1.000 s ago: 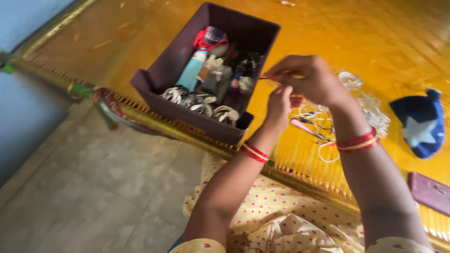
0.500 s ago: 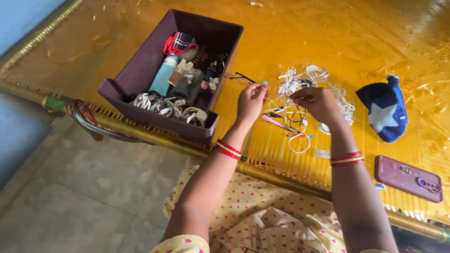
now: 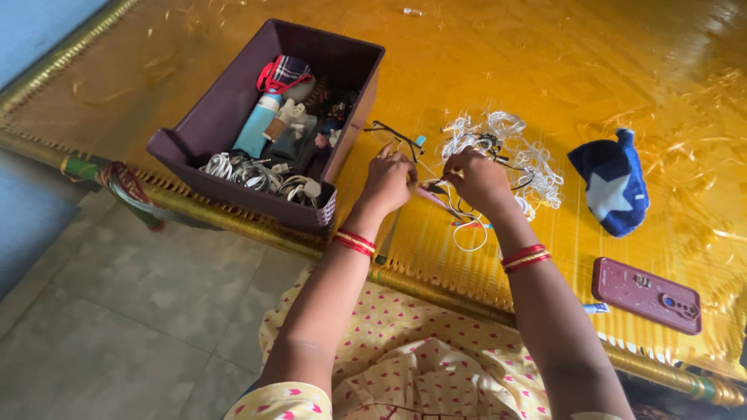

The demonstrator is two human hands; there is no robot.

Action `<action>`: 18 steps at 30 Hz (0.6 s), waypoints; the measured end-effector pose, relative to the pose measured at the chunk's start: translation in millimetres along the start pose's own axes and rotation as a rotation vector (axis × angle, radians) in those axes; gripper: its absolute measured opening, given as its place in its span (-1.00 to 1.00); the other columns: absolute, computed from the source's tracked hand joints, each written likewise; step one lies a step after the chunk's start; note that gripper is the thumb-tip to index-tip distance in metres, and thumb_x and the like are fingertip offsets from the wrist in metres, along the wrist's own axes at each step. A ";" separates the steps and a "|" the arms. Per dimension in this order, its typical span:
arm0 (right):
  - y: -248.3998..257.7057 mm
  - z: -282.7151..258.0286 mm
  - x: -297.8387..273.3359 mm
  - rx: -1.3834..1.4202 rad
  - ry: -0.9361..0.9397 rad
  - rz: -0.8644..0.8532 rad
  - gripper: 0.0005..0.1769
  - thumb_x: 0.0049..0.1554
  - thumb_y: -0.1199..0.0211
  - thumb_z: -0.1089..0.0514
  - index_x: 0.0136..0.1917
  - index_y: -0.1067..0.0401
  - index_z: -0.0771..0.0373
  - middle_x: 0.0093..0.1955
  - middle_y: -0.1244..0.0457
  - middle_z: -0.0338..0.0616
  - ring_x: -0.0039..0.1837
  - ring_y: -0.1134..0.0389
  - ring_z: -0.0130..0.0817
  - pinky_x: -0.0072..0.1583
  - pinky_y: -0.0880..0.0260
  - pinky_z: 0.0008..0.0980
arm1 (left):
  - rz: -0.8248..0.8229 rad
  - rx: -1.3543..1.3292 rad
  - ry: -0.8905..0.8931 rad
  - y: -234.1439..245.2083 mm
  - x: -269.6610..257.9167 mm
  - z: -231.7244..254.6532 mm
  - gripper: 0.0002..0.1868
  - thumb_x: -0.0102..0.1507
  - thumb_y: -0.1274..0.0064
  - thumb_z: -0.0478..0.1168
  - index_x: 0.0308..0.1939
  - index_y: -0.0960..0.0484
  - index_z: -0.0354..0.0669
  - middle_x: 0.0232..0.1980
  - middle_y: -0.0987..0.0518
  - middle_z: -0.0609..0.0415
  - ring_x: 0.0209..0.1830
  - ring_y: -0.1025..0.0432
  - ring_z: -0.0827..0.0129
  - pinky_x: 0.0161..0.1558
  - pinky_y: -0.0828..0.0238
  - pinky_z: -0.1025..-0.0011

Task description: The person sits on a charpai and organizes a pile of tangled cables and wires on the surface. They pick up individual cables, untangle them, wipe them with a blue cloth, and place them into a brown storage box. The person handles multiple cables one at a time, including white and black wires, and uses a blue cloth to clean them before storing.

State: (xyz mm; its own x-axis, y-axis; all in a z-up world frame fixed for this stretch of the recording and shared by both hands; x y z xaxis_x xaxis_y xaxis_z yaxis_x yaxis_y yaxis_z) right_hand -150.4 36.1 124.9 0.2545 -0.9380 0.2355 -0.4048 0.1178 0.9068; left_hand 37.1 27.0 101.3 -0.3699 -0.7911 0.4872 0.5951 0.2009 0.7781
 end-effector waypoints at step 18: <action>81.6 96.6 -20.2 0.479 -0.241 0.434 -0.85 0.22 -0.30 0.30 0.08 -0.54 0.31 -0.10 -0.42 -0.10 -0.12 -0.47 -0.41 -0.09 -0.46 -0.44 | 0.527 -0.969 0.267 15.8 4.9 -4.1 -0.89 0.43 0.07 -0.30 0.00 -0.44 -0.27 -0.31 -0.52 0.11 -0.48 -0.42 0.52 -0.41 -0.44 0.54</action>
State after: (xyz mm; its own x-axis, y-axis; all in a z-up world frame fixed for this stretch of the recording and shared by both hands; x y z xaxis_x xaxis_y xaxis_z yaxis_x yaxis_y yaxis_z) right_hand -273.4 33.1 160.3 -0.1981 -0.8916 0.4073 -0.7837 0.3936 0.4805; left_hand 47.6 23.9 114.4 0.1850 -0.8615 0.4728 0.9762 0.1055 -0.1896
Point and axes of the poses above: each hand's wrist, its own x-axis towards the middle knuckle, its own y-axis out of the back of the hand, z = x × y, the point moved 5 cm from there along x, towards the middle knuckle
